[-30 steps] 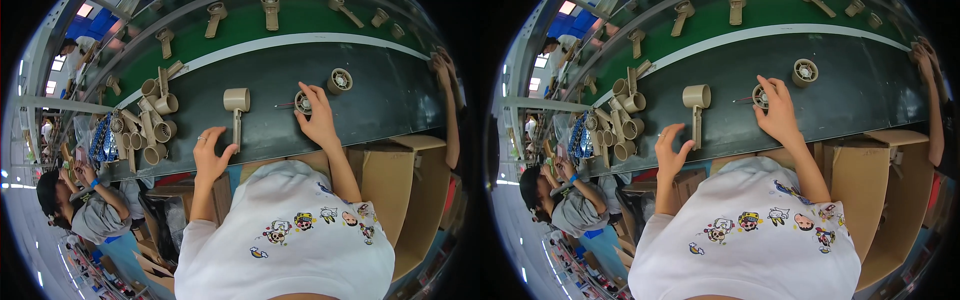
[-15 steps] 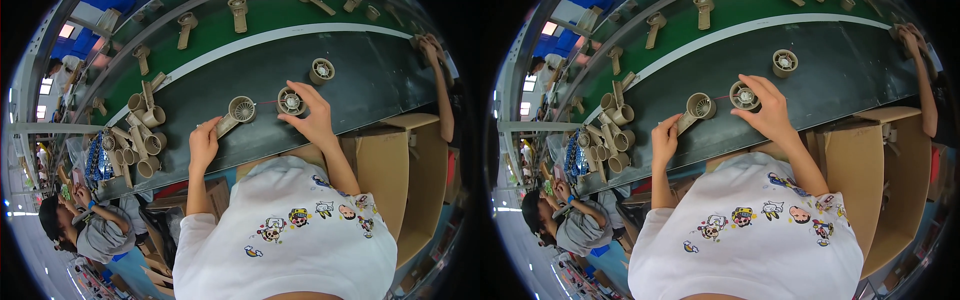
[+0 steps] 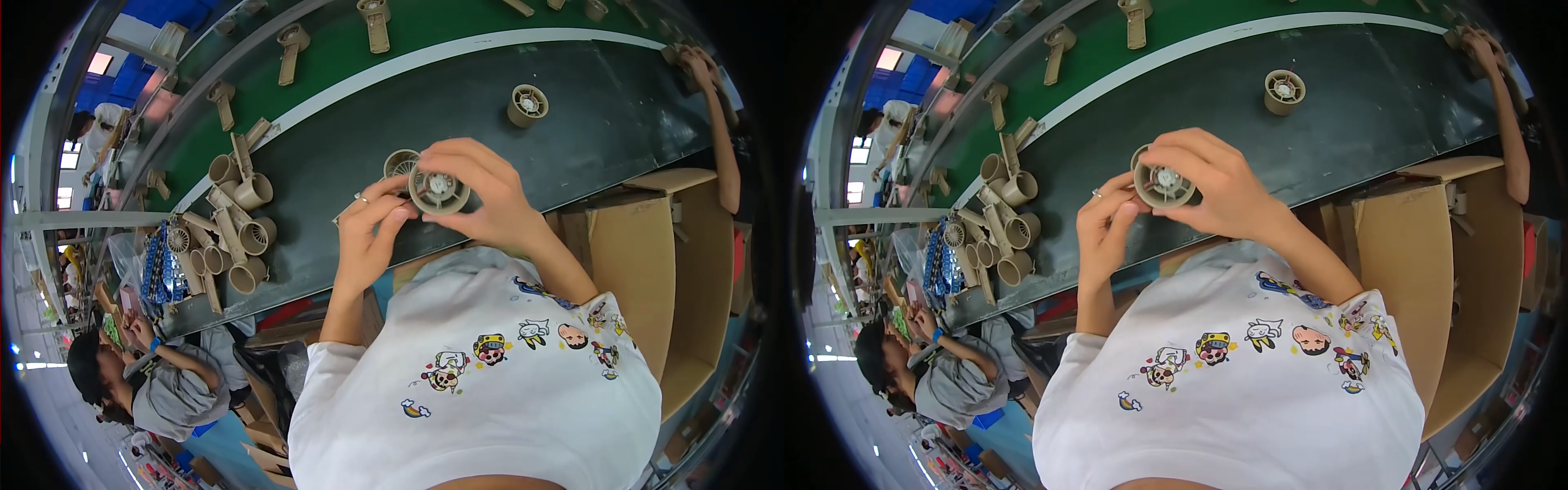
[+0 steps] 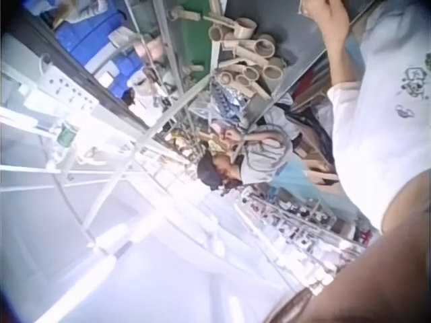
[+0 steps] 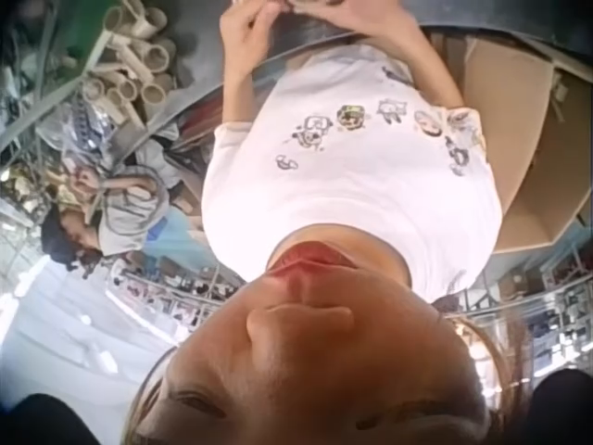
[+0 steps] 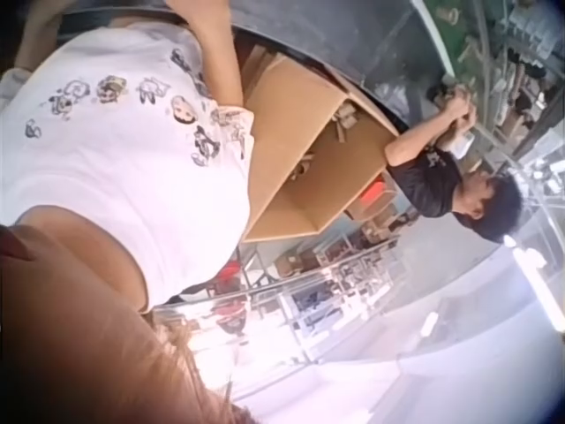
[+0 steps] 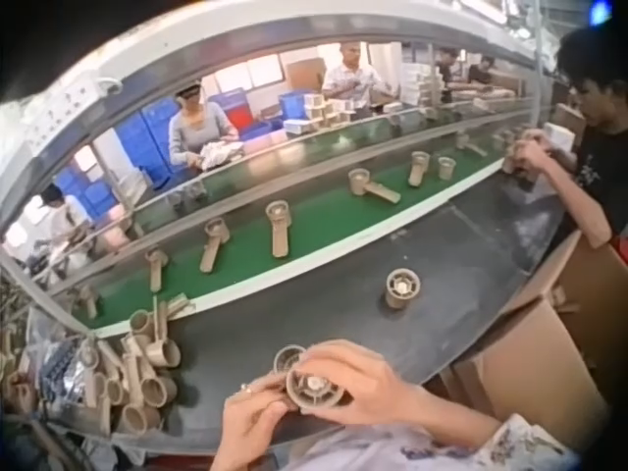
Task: The person assembles handheld fans on a production line by taking motor components and fan housings, fitting each motor component into a housing by hand, and placing the assembled units onto the conveyor belt.
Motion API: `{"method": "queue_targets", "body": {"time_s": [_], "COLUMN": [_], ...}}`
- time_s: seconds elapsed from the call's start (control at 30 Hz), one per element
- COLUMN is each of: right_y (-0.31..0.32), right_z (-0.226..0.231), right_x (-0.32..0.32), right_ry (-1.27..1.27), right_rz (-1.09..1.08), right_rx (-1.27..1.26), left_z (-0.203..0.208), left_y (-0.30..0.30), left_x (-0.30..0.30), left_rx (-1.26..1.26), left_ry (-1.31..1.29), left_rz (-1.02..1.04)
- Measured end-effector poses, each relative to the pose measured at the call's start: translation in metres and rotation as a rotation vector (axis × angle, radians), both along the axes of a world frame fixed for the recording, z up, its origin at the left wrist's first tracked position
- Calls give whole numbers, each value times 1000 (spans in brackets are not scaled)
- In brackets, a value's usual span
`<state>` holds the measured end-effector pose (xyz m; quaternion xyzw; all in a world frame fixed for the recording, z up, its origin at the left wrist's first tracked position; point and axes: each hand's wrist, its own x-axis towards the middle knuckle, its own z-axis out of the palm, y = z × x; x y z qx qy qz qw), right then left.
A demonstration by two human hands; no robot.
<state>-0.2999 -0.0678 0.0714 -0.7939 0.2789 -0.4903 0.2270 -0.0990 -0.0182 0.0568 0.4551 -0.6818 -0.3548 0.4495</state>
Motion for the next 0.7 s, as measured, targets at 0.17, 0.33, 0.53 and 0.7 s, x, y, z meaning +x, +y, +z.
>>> {"method": "queue_targets", "body": {"time_s": [0.17,0.33,0.53,0.7], "right_y": [8,4,2,4], "right_z": [-6,-11,-15,-16], "right_x": [5,9,4,-1], "right_ry": [-82,-112,-196,-233], "right_rz": [21,41,105,139], "right_rx": [-17,-78,20,141], "left_z": [0,1,-3,-5], "left_y": [10,12,14,12], "left_x": [2,-3,-5,-6], "left_rx": [346,374,446,508], "left_ry": [656,822,916,919], "left_rz": [-91,-78,-103,-111]}}
